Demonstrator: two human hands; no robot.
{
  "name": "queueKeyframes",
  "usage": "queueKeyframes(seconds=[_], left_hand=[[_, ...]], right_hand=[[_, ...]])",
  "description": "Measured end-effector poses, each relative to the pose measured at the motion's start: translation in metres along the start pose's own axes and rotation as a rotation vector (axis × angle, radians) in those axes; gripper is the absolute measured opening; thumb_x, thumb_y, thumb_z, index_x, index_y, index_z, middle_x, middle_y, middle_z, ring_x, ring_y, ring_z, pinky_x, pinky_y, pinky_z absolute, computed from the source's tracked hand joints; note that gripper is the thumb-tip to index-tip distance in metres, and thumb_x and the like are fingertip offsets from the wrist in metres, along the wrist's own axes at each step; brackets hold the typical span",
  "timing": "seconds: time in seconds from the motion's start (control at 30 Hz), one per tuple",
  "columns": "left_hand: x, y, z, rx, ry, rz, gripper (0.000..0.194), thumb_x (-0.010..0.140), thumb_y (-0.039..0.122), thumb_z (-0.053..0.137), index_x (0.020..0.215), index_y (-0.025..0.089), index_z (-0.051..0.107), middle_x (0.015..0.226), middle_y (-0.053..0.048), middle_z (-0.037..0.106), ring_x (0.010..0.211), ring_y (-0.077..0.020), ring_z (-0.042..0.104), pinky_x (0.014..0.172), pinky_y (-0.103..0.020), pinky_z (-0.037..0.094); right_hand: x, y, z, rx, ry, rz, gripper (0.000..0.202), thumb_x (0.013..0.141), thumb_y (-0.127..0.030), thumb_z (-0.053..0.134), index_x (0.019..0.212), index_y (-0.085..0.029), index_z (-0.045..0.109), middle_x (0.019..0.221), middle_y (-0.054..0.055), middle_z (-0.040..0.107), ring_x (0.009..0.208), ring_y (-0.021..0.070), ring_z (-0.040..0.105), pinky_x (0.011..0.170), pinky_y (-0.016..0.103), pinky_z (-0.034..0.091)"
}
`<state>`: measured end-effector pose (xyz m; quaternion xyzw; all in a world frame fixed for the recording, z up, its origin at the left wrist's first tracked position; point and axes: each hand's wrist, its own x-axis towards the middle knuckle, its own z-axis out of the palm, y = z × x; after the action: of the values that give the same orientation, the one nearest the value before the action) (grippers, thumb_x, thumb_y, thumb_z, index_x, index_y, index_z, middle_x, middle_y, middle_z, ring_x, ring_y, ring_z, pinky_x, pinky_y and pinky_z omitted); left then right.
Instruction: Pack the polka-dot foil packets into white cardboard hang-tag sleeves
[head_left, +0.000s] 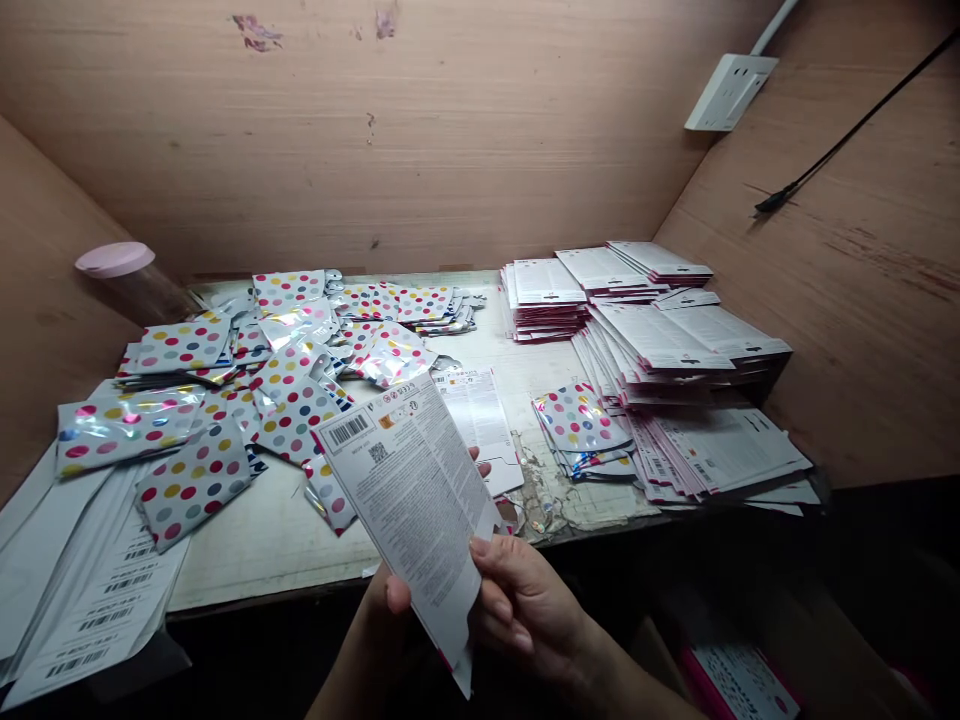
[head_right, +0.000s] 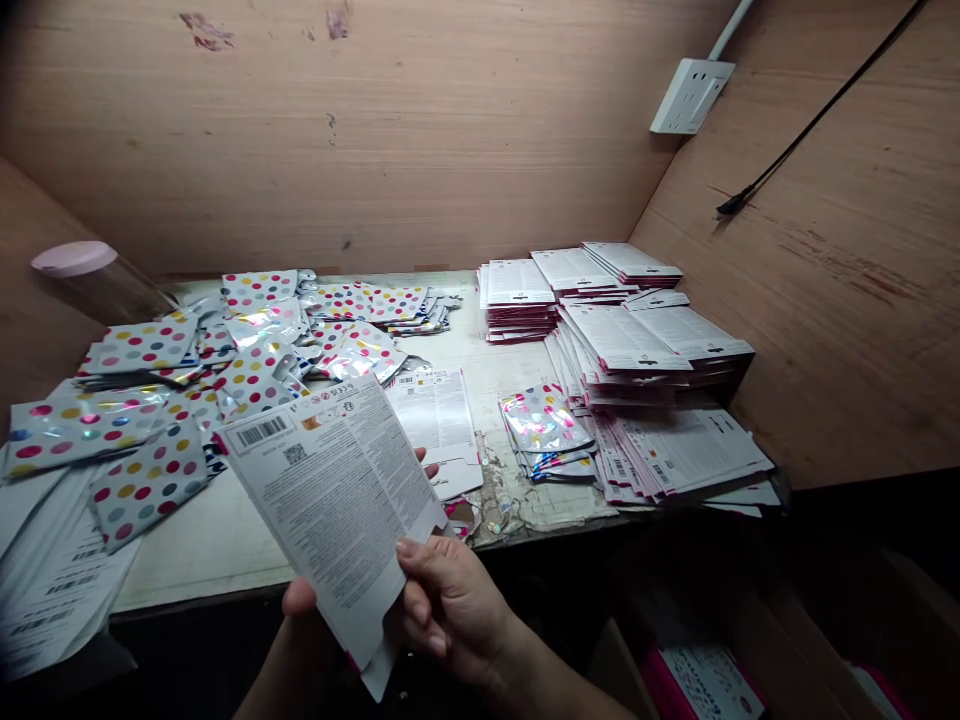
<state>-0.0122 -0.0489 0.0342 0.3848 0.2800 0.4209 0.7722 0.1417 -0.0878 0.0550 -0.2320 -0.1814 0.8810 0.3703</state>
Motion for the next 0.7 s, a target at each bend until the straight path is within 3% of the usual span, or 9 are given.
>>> queueKeyframes(seconds=[0.07, 0.1, 0.17, 0.2, 0.23, 0.3, 0.37, 0.43, 0.7], left_hand=[[0.0, 0.014, 0.003, -0.106, 0.077, 0.082, 0.119, 0.044, 0.081, 0.07, 0.143, 0.025, 0.037, 0.144, -0.013, 0.048, 0.13, -0.0437, 0.042, 0.101, -0.056, 0.042], [-0.001, 0.021, 0.003, -0.145, 0.111, 0.111, 0.117, 0.047, 0.08, 0.07, 0.144, 0.023, 0.036, 0.146, -0.015, 0.046, 0.131, -0.0443, 0.041, 0.102, -0.057, 0.04], [-0.004, 0.033, 0.001, -0.218, 0.164, 0.141, 0.115, 0.051, 0.079, 0.068, 0.144, 0.018, 0.037, 0.145, -0.017, 0.046, 0.132, -0.0458, 0.039, 0.105, -0.059, 0.036], [-0.006, 0.036, 0.001, -0.248, 0.185, 0.156, 0.114, 0.053, 0.08, 0.067, 0.144, 0.017, 0.038, 0.144, -0.018, 0.047, 0.133, -0.0464, 0.036, 0.107, -0.061, 0.033], [-0.008, 0.039, 0.0, -0.266, 0.196, 0.168, 0.114, 0.054, 0.082, 0.065, 0.143, 0.016, 0.038, 0.142, -0.018, 0.049, 0.135, -0.0464, 0.034, 0.108, -0.061, 0.03], [-0.01, 0.039, 0.003, -0.294, 0.212, 0.179, 0.114, 0.054, 0.084, 0.062, 0.143, 0.016, 0.039, 0.141, -0.017, 0.05, 0.138, -0.0458, 0.029, 0.111, -0.062, 0.025], [-0.01, 0.036, 0.007, -0.321, 0.226, 0.16, 0.116, 0.053, 0.084, 0.062, 0.144, 0.017, 0.038, 0.143, -0.017, 0.048, 0.138, -0.0457, 0.029, 0.111, -0.062, 0.024], [-0.008, 0.033, 0.009, -0.335, 0.239, 0.158, 0.116, 0.053, 0.083, 0.064, 0.145, 0.019, 0.035, 0.145, -0.017, 0.045, 0.138, -0.0459, 0.03, 0.111, -0.062, 0.026], [-0.002, 0.03, 0.001, -0.36, 0.241, 0.117, 0.111, 0.061, 0.088, 0.05, 0.147, 0.022, 0.031, 0.143, -0.015, 0.048, 0.136, -0.0438, 0.034, 0.106, -0.061, 0.033]], right_hand=[[-0.01, -0.017, -0.012, -0.232, 0.109, -0.033, 0.066, 0.089, -0.069, 0.034, 0.063, -0.014, 0.061, 0.037, -0.002, 0.047, 0.022, 0.007, 0.033, 0.026, 0.019, 0.015], [-0.014, -0.031, -0.023, -0.419, 0.234, -0.13, 0.069, 0.089, -0.071, 0.029, 0.077, -0.013, 0.066, 0.045, 0.001, 0.055, 0.027, 0.0093, 0.04, 0.027, 0.02, 0.021], [-0.018, -0.062, -0.054, -0.912, 0.594, -0.463, 0.063, 0.087, -0.069, 0.039, 0.101, -0.015, 0.067, 0.071, 0.008, 0.067, 0.051, 0.0162, 0.06, 0.042, 0.025, 0.043], [-0.017, -0.078, -0.072, -1.194, 0.789, -0.608, 0.061, 0.082, -0.068, 0.051, 0.109, -0.015, 0.065, 0.094, 0.015, 0.069, 0.078, 0.0234, 0.066, 0.061, 0.033, 0.053], [-0.014, -0.092, -0.091, -1.455, 0.943, -0.66, 0.069, 0.076, -0.069, 0.058, 0.118, -0.013, 0.062, 0.118, 0.021, 0.062, 0.106, 0.0328, 0.06, 0.081, 0.043, 0.052], [-0.004, -0.111, -0.125, -1.829, 1.132, -0.54, 0.087, 0.073, -0.067, 0.063, 0.136, -0.009, 0.049, 0.148, 0.026, 0.034, 0.135, 0.0446, 0.031, 0.104, 0.058, 0.032], [0.006, -0.116, -0.147, -2.025, 1.186, -0.361, 0.091, 0.076, -0.063, 0.061, 0.145, -0.01, 0.036, 0.155, 0.025, 0.017, 0.14, 0.047, 0.018, 0.108, 0.061, 0.023], [0.012, -0.111, -0.155, -2.124, 1.191, -0.282, 0.083, 0.08, -0.057, 0.059, 0.147, -0.015, 0.033, 0.156, 0.024, 0.018, 0.139, 0.0458, 0.022, 0.108, 0.06, 0.023], [0.011, -0.081, -0.155, -2.213, 1.087, -0.357, 0.052, 0.095, -0.031, 0.04, 0.141, -0.009, 0.044, 0.148, 0.024, 0.036, 0.14, 0.0421, 0.027, 0.107, 0.06, 0.03]])
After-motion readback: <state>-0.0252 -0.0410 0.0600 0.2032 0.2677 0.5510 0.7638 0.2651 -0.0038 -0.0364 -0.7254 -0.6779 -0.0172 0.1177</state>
